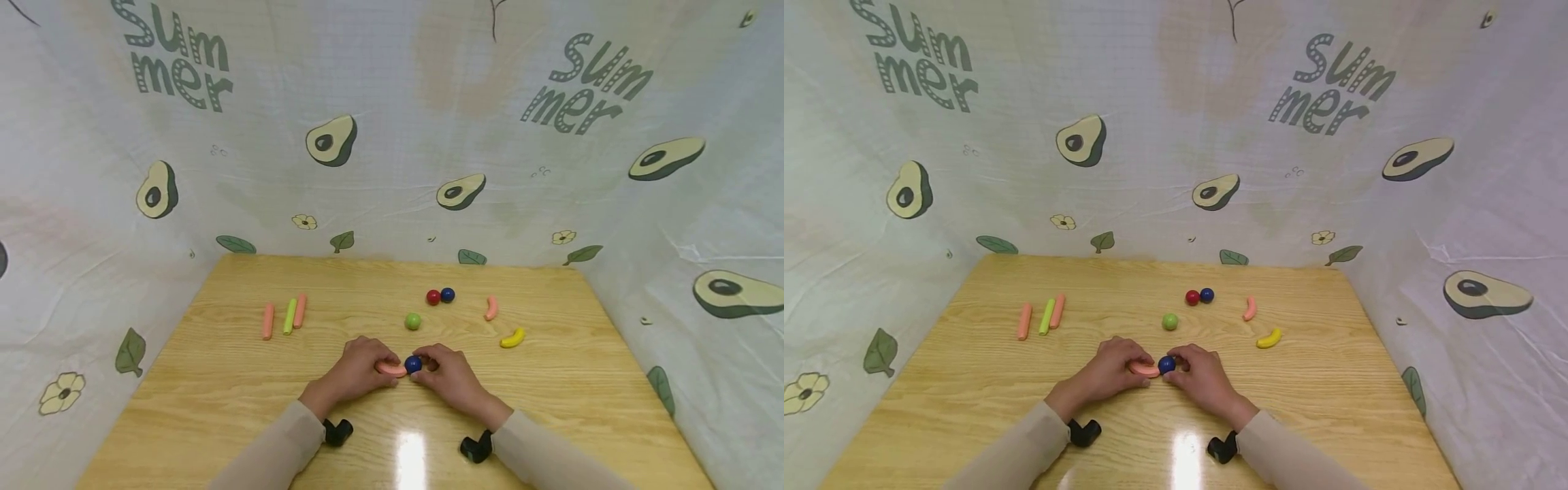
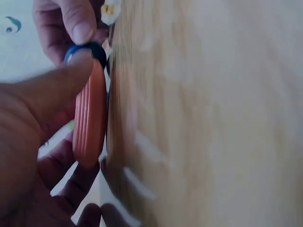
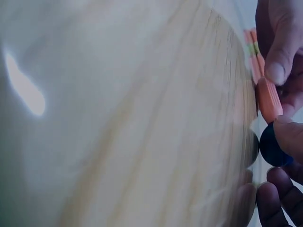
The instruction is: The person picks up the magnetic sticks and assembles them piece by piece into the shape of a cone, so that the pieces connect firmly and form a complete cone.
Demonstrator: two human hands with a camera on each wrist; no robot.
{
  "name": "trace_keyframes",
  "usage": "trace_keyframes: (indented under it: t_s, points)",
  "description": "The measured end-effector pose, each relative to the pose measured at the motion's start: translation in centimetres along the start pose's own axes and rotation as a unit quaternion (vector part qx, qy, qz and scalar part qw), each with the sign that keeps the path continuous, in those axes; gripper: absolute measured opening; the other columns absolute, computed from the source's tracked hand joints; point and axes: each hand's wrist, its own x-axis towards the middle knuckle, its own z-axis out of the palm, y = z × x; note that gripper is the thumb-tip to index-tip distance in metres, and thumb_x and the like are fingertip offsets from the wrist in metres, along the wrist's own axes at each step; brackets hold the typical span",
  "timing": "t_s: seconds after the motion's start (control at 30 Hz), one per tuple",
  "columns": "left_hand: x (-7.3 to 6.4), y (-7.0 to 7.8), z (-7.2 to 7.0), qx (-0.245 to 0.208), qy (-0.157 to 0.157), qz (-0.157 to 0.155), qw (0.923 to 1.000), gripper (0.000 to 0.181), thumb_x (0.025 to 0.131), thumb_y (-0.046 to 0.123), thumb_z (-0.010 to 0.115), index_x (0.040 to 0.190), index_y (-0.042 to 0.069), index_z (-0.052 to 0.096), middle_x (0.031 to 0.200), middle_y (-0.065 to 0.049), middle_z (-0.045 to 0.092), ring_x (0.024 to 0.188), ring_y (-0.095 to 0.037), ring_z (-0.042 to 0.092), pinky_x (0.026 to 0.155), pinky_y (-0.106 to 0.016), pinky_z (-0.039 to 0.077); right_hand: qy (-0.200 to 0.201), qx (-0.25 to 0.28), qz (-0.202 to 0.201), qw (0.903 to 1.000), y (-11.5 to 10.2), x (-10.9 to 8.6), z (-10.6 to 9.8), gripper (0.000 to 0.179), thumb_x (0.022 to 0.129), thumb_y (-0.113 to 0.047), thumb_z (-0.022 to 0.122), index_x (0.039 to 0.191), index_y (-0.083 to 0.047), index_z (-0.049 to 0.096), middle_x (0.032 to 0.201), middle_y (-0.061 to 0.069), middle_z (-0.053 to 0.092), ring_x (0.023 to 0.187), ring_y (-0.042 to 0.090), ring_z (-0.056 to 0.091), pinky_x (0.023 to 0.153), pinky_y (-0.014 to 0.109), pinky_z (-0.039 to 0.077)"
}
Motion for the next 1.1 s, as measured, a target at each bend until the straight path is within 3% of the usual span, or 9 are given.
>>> trace_keyframes:
  t_s: [0.23,0.6,0.87,1.0,1.1]
  points:
    - [0.0,0.1,0.3,0.005,0.02,-0.001,0.9998,0.013,0.096,0.03,0.08,0.106,0.023,0.082,0.106,0.011,0.075,0.103,-0.013,0.057,0.105,-0.052,0.037,0.003,-0.002,-0.003,1.0,-0.2,0.1,0.5,0.029,0.092,-0.035,0.084,0.116,-0.024,0.076,0.102,-0.013,0.071,0.084,0.001,0.059,0.092,0.039,0.038]
    - [0.1,0.1,0.3,-0.004,0.016,-0.004,0.9999,0.012,0.095,0.029,0.081,0.106,0.024,0.082,0.107,0.01,0.075,0.106,-0.015,0.057,0.105,-0.051,0.037,0.005,0.0,-0.003,1.0,-0.2,0.1,0.6,0.028,0.089,-0.033,0.086,0.115,-0.025,0.076,0.101,-0.013,0.071,0.085,0.002,0.06,0.092,0.04,0.039]
    - [0.9,0.9,0.8,0.021,0.006,-0.02,0.9996,0.037,0.091,0.046,0.083,0.12,0.023,0.075,0.113,0.007,0.073,0.107,-0.016,0.056,0.107,-0.052,0.036,0.009,-0.001,-0.012,0.9999,-0.2,0.1,0.5,0.036,0.086,-0.04,0.088,0.116,-0.023,0.077,0.102,-0.012,0.073,0.087,0.005,0.062,0.09,0.039,0.039]
    - [1.4,1.4,1.2,0.034,0.011,-0.025,0.999,0.044,0.091,0.051,0.082,0.125,0.024,0.074,0.115,0.007,0.073,0.107,-0.015,0.056,0.106,-0.051,0.037,0.001,0.007,-0.004,1.0,0.0,-0.2,0.2,0.046,0.088,-0.046,0.085,0.125,-0.019,0.075,0.107,-0.01,0.073,0.094,0.008,0.065,0.089,0.035,0.048]
    - [1.8,1.7,1.4,0.044,0.018,-0.028,0.9985,0.047,0.09,0.051,0.082,0.128,0.024,0.073,0.116,0.008,0.073,0.107,-0.014,0.057,0.106,-0.05,0.037,-0.001,0.028,0.018,0.9994,0.3,-0.5,-0.2,0.047,0.091,-0.041,0.084,0.13,-0.018,0.072,0.113,-0.008,0.071,0.102,0.01,0.065,0.09,0.033,0.054]
